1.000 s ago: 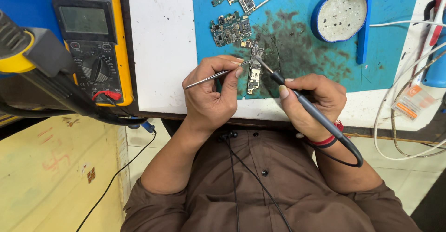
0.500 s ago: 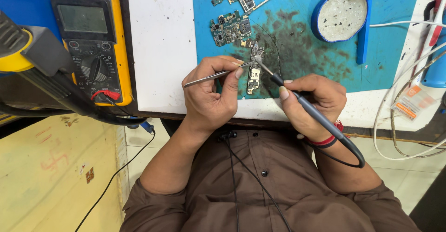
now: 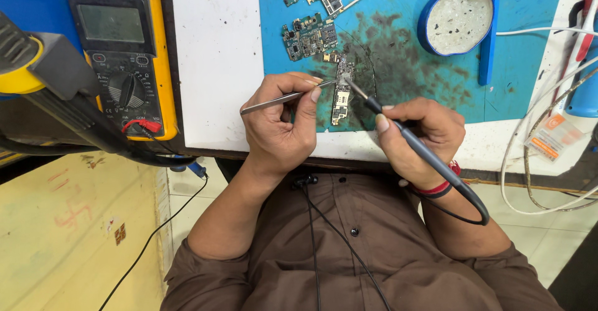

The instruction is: The person uses a soldering iron and tweezers to solder components on a small circuit board, then switches to a hot air gun to reflow solder on a connector. They wipe the board with a cloth and continue soldering other points.

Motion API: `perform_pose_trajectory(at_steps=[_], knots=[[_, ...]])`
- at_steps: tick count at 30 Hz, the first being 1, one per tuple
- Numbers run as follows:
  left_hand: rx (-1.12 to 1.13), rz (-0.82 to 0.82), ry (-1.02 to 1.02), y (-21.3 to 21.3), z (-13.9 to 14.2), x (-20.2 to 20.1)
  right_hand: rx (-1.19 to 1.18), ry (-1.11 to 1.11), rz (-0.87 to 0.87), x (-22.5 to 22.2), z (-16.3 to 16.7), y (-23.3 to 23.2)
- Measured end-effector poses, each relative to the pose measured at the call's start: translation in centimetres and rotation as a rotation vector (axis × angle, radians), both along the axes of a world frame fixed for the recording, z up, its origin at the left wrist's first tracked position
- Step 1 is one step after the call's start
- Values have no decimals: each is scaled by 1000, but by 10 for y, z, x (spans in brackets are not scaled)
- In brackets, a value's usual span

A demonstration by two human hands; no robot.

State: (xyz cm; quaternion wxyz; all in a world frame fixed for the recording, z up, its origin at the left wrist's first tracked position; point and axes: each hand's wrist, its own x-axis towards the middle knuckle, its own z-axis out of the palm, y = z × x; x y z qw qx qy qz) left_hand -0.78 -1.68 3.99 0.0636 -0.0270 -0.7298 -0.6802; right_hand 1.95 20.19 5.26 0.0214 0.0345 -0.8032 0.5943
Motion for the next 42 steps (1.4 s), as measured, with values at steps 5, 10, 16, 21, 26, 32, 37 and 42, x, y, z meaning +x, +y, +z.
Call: perform_pose_trajectory(at_steps=[5,10,16,21,26,32,37,42], knots=[[-9,-1,10,0,0,0,-13,18,18,0,0,1],[-6,-5,10,0,1,-1,14,18,15,1,-2,2],[-20,7,7,0,0,-1,-4,-40,-5,2,-2,2],[-27,9,10,0,0,-1,15,6,15,0,-1,2],[-29,18,15,0,1,0,-1,-44,-22,0,0,0],[-28,20,10,0,2,-1,3,-56,-27,1,0,-1],[-41,23,14,0,2,0,61,46,11,-1,0,-1],[-38,20,11,1,1,-1,39,6,-23,0,0,0]])
